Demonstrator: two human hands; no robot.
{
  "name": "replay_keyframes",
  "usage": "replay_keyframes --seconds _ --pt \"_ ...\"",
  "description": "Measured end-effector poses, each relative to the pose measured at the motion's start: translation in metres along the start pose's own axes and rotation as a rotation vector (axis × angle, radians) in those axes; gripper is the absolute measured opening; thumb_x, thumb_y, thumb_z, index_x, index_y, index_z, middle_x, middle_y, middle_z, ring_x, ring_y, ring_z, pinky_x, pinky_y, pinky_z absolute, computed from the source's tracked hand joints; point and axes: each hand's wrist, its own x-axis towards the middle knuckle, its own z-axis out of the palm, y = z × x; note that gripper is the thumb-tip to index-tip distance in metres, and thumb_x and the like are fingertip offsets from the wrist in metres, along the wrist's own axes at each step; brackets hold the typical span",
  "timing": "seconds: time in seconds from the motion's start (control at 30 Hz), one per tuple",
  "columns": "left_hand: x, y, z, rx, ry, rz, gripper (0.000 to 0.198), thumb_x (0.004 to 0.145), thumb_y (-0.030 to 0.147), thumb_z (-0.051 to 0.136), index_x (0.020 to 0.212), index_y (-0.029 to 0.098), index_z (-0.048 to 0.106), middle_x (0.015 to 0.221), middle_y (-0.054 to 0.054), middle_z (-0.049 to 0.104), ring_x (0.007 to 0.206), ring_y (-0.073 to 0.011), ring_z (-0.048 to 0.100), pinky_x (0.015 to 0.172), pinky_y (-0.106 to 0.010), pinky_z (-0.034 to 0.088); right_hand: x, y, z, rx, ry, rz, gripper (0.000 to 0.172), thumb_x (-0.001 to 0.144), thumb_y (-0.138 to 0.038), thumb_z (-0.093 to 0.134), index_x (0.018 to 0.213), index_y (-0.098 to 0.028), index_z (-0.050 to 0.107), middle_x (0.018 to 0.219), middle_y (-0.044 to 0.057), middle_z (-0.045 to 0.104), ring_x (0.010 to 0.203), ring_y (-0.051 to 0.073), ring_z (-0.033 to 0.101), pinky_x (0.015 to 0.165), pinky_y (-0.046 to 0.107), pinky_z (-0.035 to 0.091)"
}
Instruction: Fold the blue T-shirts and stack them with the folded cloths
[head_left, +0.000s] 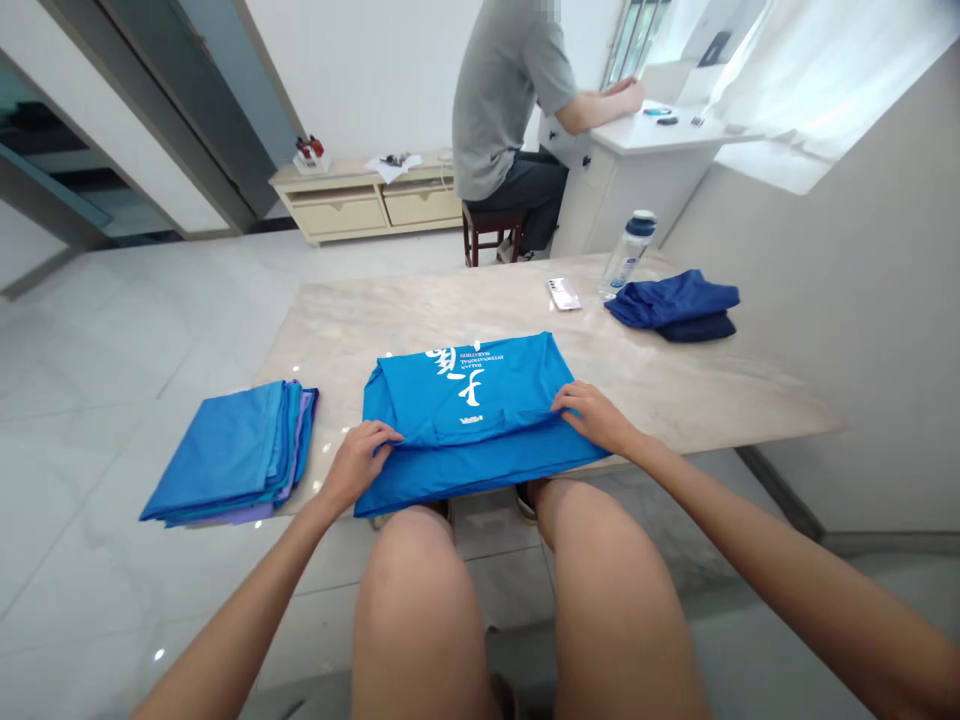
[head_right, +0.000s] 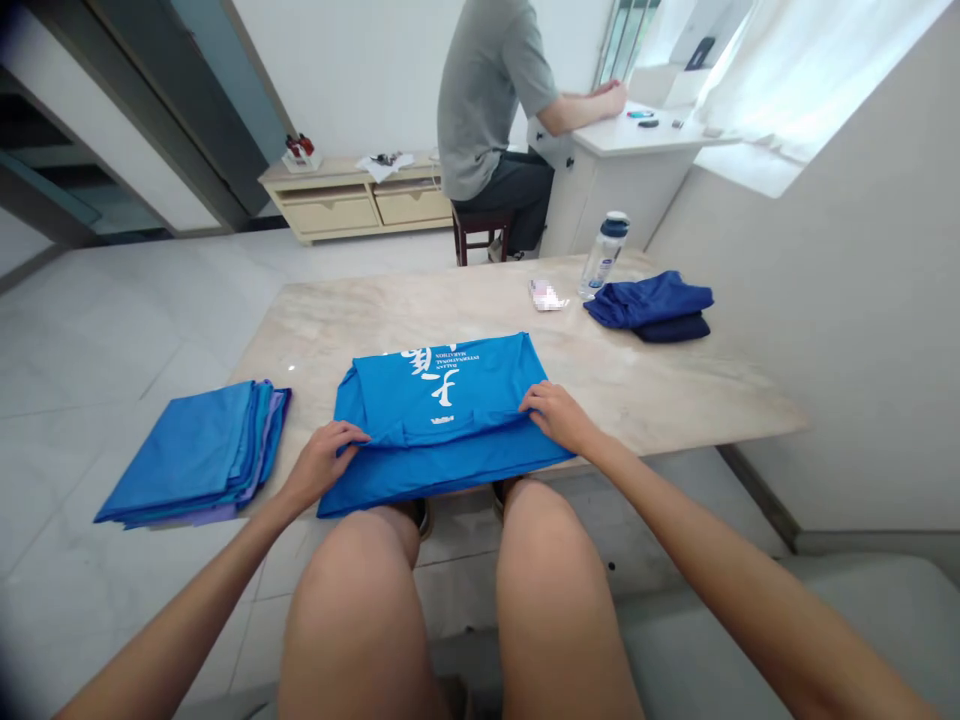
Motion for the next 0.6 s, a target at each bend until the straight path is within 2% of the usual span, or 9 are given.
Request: replay_keyframes --seconds 0.07,0.2,0.3,0.4,0.5,0.6 --pt "-0.007 0.009 -0.006 -0.014 0.000 -0.029 0.027 0.100 0.024 0.054 0.105 0.025 0.081 0.110 -0.009 0.080 0.105 -0.0273 0.073 0.099 -0.044 0.055 -0.003 -0.005 -0.009 0.009 -0.025 0.072 0.028 0.093 -0.006 0.062 0.107 -0.022 0.081 0.112 0.010 0.078 0.110 0.029 0.070 0.102 0.042 0.052" --pt "-0.018 0.032 -0.011 0.024 -0.130 -0.121 0.023 0.097 0.036 0.065 0.113 0.027 0.079 0.117 -0.009 0.081 0.113 -0.0319 0.072 0.103 -0.048 0.053 -0.010 -0.017 -0.017 -0.020 -0.218 0.195 0.020 0.091 -0.022 0.078 0.110 -0.023 0.083 0.114 0.009 0.080 0.113 0.032 0.071 0.102 0.040 0.053" --pt "-0.015 0.044 -0.004 0.044 -0.174 -0.195 0.034 0.095 0.043 0.071 0.125 0.026 0.076 0.119 -0.010 0.080 0.116 -0.0346 0.070 0.101 -0.049 0.052 -0.008 -0.029 -0.003 -0.016 -0.249 0.264 0.033 0.091 -0.034 0.084 0.121 -0.023 0.081 0.122 0.011 0.079 0.118 0.033 0.070 0.103 0.041 0.051" --pt "-0.003 0.049 0.009 0.029 -0.181 -0.204 0.034 0.097 0.044 0.072 0.125 0.025 0.076 0.120 -0.011 0.079 0.116 -0.0340 0.069 0.102 -0.049 0.050 0.001 -0.040 0.020 0.015 -0.222 0.310 0.038 0.095 -0.041 0.081 0.128 -0.023 0.079 0.130 0.013 0.077 0.123 0.035 0.067 0.106 0.046 0.048" --pt "0.010 0.049 0.022 -0.008 -0.185 -0.201 0.027 0.098 0.039 0.071 0.119 0.023 0.077 0.114 -0.009 0.080 0.112 -0.0318 0.070 0.101 -0.047 0.049 0.010 -0.048 0.036 0.070 -0.223 0.361 0.040 0.097 -0.036 0.078 0.135 -0.025 0.076 0.136 0.012 0.076 0.127 0.035 0.066 0.109 0.049 0.045" --pt "0.014 0.047 0.027 -0.112 -0.154 -0.184 0.021 0.099 0.036 0.069 0.114 0.024 0.079 0.108 -0.008 0.080 0.105 -0.0287 0.069 0.097 -0.042 0.050 0.014 -0.050 0.039 0.138 -0.228 0.349 0.037 0.098 -0.028 0.075 0.134 -0.027 0.077 0.133 0.010 0.077 0.126 0.033 0.066 0.111 0.049 0.042"
